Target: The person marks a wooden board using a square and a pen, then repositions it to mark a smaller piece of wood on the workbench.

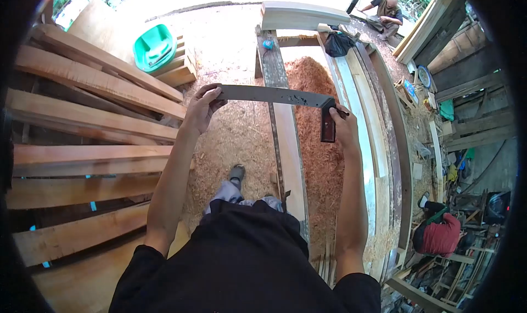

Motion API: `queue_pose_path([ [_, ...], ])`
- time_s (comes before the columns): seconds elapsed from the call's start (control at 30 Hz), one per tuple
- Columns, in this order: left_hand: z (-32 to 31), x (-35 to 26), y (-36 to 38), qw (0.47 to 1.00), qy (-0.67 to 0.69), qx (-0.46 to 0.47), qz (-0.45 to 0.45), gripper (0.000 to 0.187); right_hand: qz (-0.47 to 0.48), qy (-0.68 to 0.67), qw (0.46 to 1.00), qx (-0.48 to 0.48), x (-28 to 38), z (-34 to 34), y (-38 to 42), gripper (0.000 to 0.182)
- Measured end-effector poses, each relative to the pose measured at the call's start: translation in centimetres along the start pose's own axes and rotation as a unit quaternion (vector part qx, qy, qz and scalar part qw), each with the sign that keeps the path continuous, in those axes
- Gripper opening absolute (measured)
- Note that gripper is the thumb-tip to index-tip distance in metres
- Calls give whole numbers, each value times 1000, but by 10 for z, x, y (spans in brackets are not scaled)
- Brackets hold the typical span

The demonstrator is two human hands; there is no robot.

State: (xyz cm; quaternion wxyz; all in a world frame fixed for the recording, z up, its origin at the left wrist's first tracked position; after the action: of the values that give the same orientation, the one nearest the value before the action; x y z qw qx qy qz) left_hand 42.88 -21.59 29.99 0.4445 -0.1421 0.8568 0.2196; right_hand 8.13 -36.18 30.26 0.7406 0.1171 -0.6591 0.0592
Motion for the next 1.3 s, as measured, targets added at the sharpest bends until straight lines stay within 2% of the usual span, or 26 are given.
queue_pose_path([
  [0.1,7,-5,-33,1000,1,20,-6,23,4,7,1000,-21,0,-12,-24,33],
  [0.2,15,-12,-65,998,-7,42,-34,32,3,-9,999,-47,-7,-28,-47,35],
  [0.23,14,-12,-75,986,-165,0,-36,38,20,20,999,-46,-8,-34,-53,36],
  [0.27,13,-11,-84,946,-320,-44,-36,45,34,48,997,-47,-9,-39,-59,36],
  [0.3,19,4,-103,856,-497,-86,-112,53,22,27,998,-49,6,-55,-55,34],
  [0.33,-3,-7,-92,812,-564,-87,-122,51,24,25,998,-54,6,-69,-58,34],
  [0.37,-13,-7,-98,822,-544,-32,-167,50,63,29,995,-68,7,-83,-61,31],
  [0.4,-27,-4,-103,849,-501,37,-165,50,103,34,991,-83,7,-96,-64,27],
  [0.43,-50,-17,-97,893,-429,125,-47,49,123,36,989,-77,6,-112,-68,25],
  [0.57,-90,-17,-105,916,-328,230,2,50,160,45,982,-92,47,-182,-52,26],
  [0.6,-95,-23,-103,917,-302,261,17,50,191,110,970,-104,50,-193,-51,27],
  [0.63,-97,-30,-100,924,-296,238,46,49,219,175,953,-115,53,-199,-51,28],
  [0.67,-95,-29,-106,924,-295,240,46,49,220,176,952,-117,54,-200,-53,28],
  [0.73,-82,-13,-128,903,-355,229,-75,46,285,213,932,-64,56,-204,-55,27],
  [0.77,-76,-3,-136,904,-353,229,-72,46,282,215,933,-64,53,-204,-59,27],
  [0.83,-68,5,-143,938,-283,170,-111,38,232,154,960,32,44,-202,-67,27],
  [0.87,-64,10,-145,939,-280,169,-107,38,228,157,960,33,39,-200,-69,27],
  [0.93,-59,11,-139,925,-342,143,-87,30,99,100,989,40,31,-193,-69,25],
  [1.0,-52,26,-139,916,-379,99,-88,25,122,140,982,23,13,-177,-72,29],
  [1.07,-45,43,-133,941,-320,98,-51,24,65,246,967,2,2,-162,-71,35],
  [1.1,-40,56,-132,942,-317,94,-50,24,110,288,951,-2,-1,-158,-71,38],
  [1.13,-35,72,-132,967,-233,97,18,24,156,328,932,-5,-7,-152,-70,41],
  [1.17,-32,87,-132,981,-146,99,86,25,160,318,935,-3,-24,-145,-71,45],
  [1.23,-23,109,-128,981,-138,99,94,23,169,374,912,24,-32,-142,-70,46],
  [1.27,-22,112,-123,977,-179,72,88,24,192,399,895,52,-40,-140,-73,46],
  [1.3,-20,115,-116,970,-222,45,85,25,169,392,903,54,-55,-138,-74,46],
])
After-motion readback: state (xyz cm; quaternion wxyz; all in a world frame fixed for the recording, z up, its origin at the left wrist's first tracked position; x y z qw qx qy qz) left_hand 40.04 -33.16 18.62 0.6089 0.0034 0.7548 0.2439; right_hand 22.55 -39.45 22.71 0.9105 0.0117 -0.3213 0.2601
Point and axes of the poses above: each hand's wrist, its own y-axis away from the middle knuckle, its own z-axis out of the back of the hand, x = y × z, the point moved 1 cm from there along -y, towards the middle knuckle, and after that the axes turned 2 degrees about z, right-handed, at the moved point
